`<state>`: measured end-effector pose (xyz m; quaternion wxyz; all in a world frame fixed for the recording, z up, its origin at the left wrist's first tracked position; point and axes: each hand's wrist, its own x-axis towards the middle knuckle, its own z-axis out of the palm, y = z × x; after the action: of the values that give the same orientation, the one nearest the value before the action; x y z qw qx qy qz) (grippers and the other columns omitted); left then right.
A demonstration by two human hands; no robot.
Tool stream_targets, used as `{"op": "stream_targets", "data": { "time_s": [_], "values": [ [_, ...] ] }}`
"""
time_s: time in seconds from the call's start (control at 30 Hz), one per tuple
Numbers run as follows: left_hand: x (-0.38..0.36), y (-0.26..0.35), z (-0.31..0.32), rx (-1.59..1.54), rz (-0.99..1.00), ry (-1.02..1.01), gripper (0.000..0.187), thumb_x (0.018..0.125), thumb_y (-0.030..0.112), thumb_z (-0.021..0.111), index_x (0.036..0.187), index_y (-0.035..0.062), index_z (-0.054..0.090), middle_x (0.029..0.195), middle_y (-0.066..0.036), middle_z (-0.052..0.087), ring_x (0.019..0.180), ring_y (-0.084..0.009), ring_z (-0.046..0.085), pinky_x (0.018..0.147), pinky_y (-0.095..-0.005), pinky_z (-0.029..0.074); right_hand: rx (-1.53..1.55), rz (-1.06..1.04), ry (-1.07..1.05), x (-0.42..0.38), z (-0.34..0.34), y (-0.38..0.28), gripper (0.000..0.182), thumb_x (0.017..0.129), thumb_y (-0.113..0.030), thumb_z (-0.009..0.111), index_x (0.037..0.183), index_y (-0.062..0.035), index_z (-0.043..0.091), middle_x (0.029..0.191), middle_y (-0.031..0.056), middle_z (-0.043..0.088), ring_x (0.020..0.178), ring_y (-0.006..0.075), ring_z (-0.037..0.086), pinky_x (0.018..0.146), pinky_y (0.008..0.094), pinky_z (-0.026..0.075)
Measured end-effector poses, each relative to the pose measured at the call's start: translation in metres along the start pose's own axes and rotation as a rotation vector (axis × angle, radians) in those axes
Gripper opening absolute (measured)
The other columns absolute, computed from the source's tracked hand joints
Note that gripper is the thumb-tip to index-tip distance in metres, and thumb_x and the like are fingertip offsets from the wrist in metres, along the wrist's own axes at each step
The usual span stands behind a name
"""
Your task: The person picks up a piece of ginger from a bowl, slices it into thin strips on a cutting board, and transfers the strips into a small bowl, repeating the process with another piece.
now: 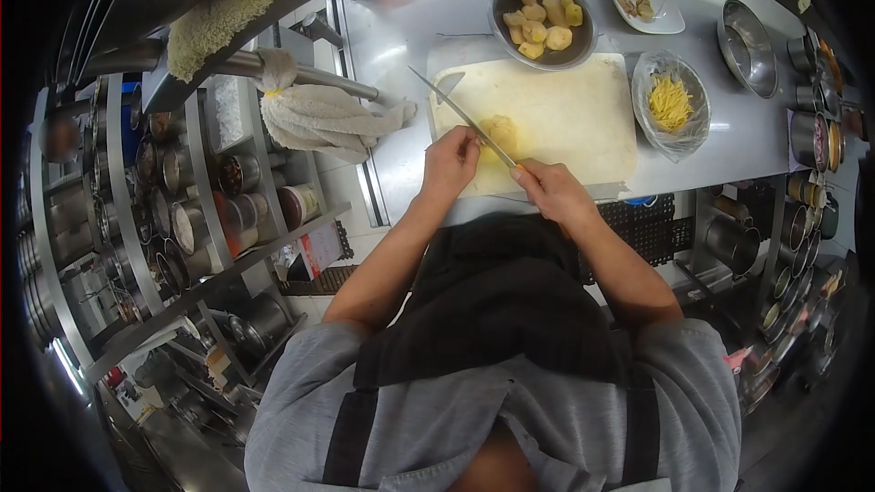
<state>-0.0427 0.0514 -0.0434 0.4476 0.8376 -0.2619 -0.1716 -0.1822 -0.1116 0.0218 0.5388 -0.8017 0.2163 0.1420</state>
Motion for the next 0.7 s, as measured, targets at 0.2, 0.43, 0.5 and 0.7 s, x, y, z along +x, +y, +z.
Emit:
{"op": "stream_targets", "data": {
  "time_s": [0.2, 0.43, 0.5, 0.7],
  "values": [
    [0.001, -0.001, -0.001, -0.024, 0.035, 0.005, 0.005, 0.091, 0.005, 0.066, 0.095, 0.0010, 0.064, 0.078, -0.012, 0.071, 0.067, -0.0133, 0.069, 0.062, -0.0273, 0.054, 0.008, -0.007, 0.021, 0.005, 0.003, -0.002, 0.035, 0.101, -0.034, 0.053, 0.100, -0.0018, 0.065, 0.079, 0.0263, 0.064, 0.077, 0.0462, 0.062, 0.072, 0.0500, 0.048],
    [0.001, 0.004, -0.003, 0.024, 0.010, -0.008, 0.006, 0.092, 0.007, 0.066, 0.094, 0.0018, 0.065, 0.076, -0.012, 0.071, 0.068, -0.0136, 0.069, 0.063, -0.0282, 0.055, 0.030, 0.016, 0.018, 0.009, 0.008, 0.004, 0.035, 0.100, -0.035, 0.054, 0.100, -0.0025, 0.066, 0.080, 0.0262, 0.064, 0.078, 0.0461, 0.061, 0.072, 0.0491, 0.048],
    [0.000, 0.004, -0.002, 0.018, 0.012, -0.005, 0.006, 0.092, 0.007, 0.066, 0.095, 0.0018, 0.065, 0.077, -0.012, 0.071, 0.068, -0.0139, 0.070, 0.063, -0.0281, 0.055, 0.041, 0.092, -0.023, 0.001, 0.003, 0.002, 0.034, 0.100, -0.035, 0.054, 0.101, -0.0029, 0.066, 0.081, 0.0260, 0.065, 0.078, 0.0459, 0.062, 0.072, 0.0490, 0.048],
    [0.001, 0.001, -0.002, 0.008, 0.005, -0.019, 0.006, 0.092, 0.006, 0.066, 0.095, 0.0014, 0.064, 0.079, -0.013, 0.072, 0.070, -0.0146, 0.071, 0.064, -0.0281, 0.055, -0.002, -0.021, 0.030, 0.016, 0.011, 0.004, 0.034, 0.100, -0.034, 0.054, 0.103, -0.0031, 0.065, 0.083, 0.0259, 0.065, 0.080, 0.0455, 0.063, 0.074, 0.0496, 0.048]
  ]
}}
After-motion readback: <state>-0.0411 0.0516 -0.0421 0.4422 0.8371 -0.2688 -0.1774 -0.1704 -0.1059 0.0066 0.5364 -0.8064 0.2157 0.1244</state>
